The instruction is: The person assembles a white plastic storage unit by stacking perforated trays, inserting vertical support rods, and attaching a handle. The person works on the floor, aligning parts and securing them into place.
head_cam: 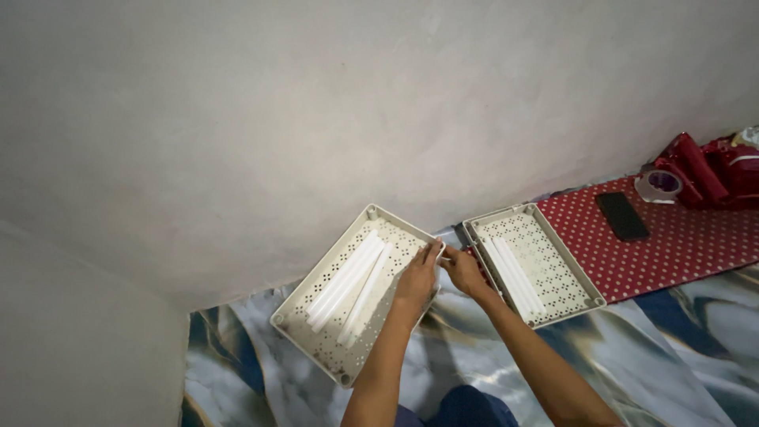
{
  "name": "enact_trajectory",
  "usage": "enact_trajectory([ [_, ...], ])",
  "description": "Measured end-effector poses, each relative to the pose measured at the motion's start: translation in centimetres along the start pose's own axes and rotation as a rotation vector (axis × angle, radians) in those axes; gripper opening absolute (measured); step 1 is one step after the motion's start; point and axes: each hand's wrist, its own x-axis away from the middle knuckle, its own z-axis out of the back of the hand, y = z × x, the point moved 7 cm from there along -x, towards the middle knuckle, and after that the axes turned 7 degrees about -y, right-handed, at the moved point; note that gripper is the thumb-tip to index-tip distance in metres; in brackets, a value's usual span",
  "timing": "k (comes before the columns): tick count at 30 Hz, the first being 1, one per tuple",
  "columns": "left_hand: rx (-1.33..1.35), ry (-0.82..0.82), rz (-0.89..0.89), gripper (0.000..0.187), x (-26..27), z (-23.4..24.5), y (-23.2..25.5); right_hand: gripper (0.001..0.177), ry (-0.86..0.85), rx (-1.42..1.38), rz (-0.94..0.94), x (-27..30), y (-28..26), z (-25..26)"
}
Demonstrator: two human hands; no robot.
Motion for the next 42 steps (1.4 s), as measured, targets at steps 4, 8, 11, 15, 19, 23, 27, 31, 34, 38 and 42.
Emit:
enact_trajectory([
  [4, -0.040, -0.048, -0.015, 0.068, 0.5, -1.7, 0.5, 0.041, 0.038, 0.115, 0.062, 0.6, 0.3, 0.7],
  [8, -0.050, -0.038, -0.070, 0.062, 1.4, -2.7, 2.3, 0.035, 0.062, 0.152, 0.128, 3.1, -0.1, 2.1],
  [11, -0.031, -0.157, -0.016, 0.065, 2.6, -3.2, 3.2, 0.037, 0.039, 0.175, 0.004, 5.5, 0.1, 2.8],
  [15, -0.046, -0.194, -0.100, 0.060, 4.3, -2.3, 5.7, 0.042, -0.010, 0.049, -0.156, 8.9, 1.0, 3.6],
  [19, -0.077, -0.205, -0.176, 0.060, 6.3, -1.2, 8.2, 0.043, -0.012, 0.179, -0.173, 11.0, 1.8, 4.1],
  [23, -0.022, -0.279, -0.186, 0.063, 8.1, -0.1, 10.6, 0.044, -0.036, 0.219, -0.187, 12.9, 2.9, 4.2],
  [27, -0.053, -0.413, -0.182, 0.068, 9.7, 0.6, 11.9, 0.045, -0.055, 0.137, -0.201, 15.5, 3.5, 4.2],
  [31, -0.046, -0.470, -0.216, 0.076, 11.4, 0.0, 13.2, 0.047, -0.089, 0.247, -0.280, 18.0, 3.8, 4.3],
  [34, -0.071, -0.545, -0.224, 0.108, 12.1, -1.1, 13.5, 0.048, -0.039, 0.174, -0.252, 19.4, 3.0, 4.6],
  [38, -0.113, -0.338, -0.383, 0.098, 12.5, -0.7, 14.5, 0.047, 0.012, 0.034, -0.182, 20.5, 2.3, 4.9],
  [42, -0.095, -0.410, -0.318, 0.098, 12.0, -1.2, 14.4, 0.045, -0.035, 0.223, -0.275, 20.5, 2.2, 5.5],
])
